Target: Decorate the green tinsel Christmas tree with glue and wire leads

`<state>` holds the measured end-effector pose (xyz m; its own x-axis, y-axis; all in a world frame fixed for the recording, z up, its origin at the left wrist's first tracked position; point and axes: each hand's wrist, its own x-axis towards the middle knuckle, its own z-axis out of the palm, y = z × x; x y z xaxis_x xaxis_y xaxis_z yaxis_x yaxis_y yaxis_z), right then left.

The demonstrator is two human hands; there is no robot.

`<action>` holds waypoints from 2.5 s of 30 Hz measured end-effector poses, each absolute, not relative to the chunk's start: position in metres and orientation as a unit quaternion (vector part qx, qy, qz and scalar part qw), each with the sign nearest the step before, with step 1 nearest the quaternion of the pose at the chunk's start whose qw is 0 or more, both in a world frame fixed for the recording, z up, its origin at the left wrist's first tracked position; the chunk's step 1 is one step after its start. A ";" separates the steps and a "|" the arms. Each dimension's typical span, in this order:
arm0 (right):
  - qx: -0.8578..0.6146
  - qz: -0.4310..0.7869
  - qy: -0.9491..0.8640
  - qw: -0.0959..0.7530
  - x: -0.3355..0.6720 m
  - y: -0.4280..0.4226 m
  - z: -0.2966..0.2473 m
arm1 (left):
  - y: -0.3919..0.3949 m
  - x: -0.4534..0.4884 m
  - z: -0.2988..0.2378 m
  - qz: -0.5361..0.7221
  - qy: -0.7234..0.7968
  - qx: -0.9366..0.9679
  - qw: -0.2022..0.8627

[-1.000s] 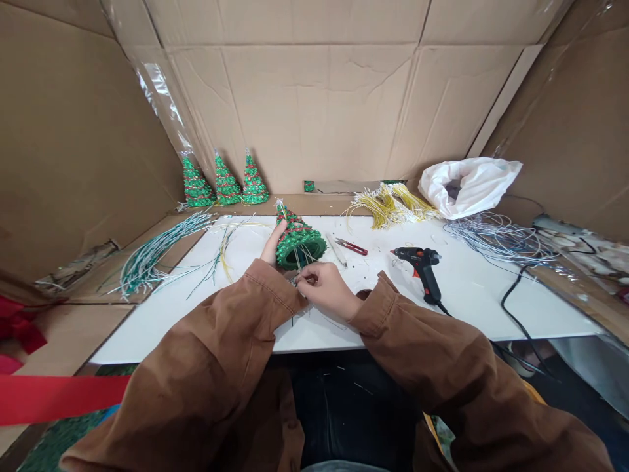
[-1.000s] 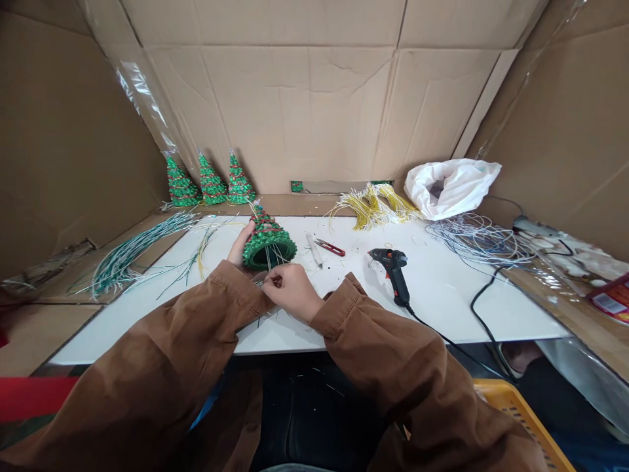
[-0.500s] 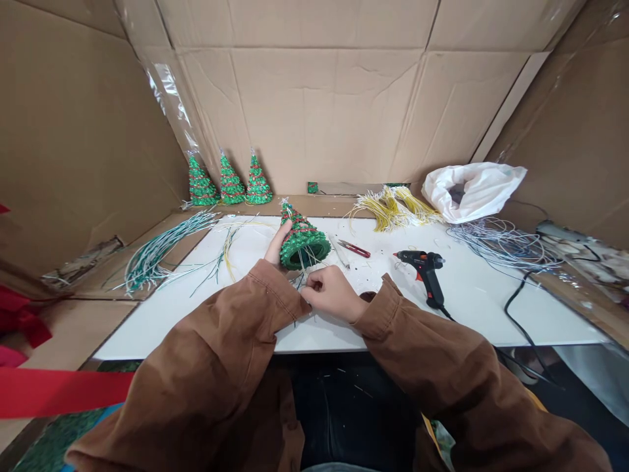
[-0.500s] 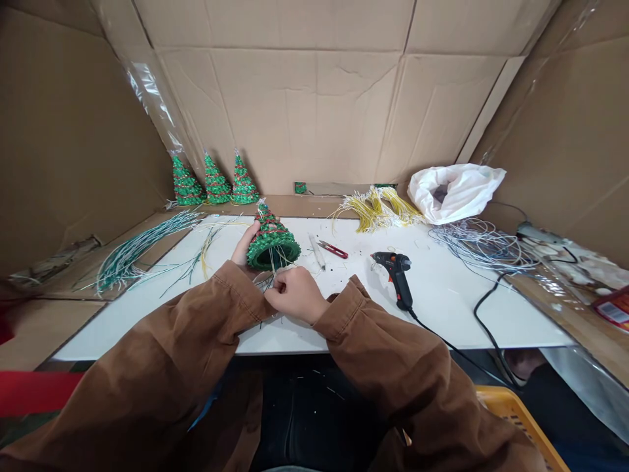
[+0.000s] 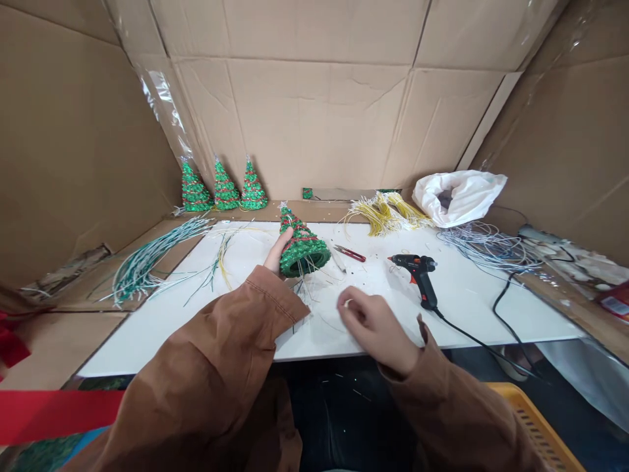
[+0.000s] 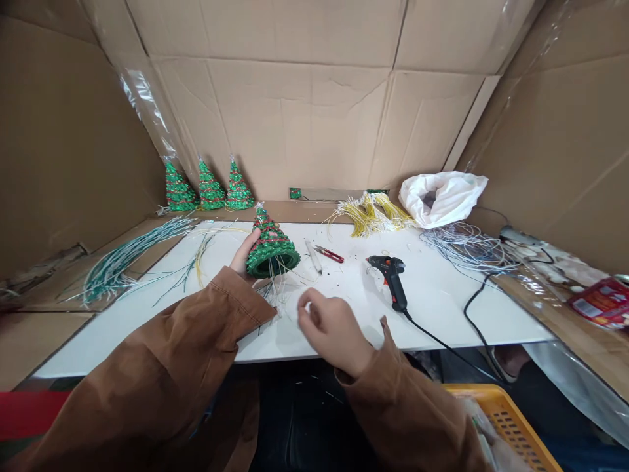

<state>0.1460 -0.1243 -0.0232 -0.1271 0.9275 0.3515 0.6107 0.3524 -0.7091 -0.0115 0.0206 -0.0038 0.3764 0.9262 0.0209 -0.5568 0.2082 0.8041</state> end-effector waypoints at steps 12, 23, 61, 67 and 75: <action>-0.790 0.172 -0.467 0.358 0.296 -0.096 -0.053 | 0.018 -0.007 -0.004 0.433 0.244 0.386 0.777; -0.597 0.028 -0.604 0.528 0.218 -0.099 -0.006 | 0.012 -0.005 -0.012 0.374 0.264 0.422 0.782; -0.530 -0.173 -0.727 0.401 0.187 -0.060 -0.006 | 0.010 0.001 -0.019 0.347 0.270 0.496 0.749; -0.530 -0.178 -0.723 0.405 0.186 -0.060 -0.006 | 0.010 0.000 -0.019 0.346 0.272 0.509 0.740; -0.535 -0.196 -0.721 0.394 0.185 -0.063 -0.005 | 0.011 0.001 -0.020 0.345 0.269 0.508 0.742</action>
<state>0.1850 -0.0627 -0.0048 -0.1169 0.6171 0.7782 0.9258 0.3512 -0.1394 0.0009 0.0110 -0.0202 0.6176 0.7850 -0.0485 -0.2392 0.2462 0.9392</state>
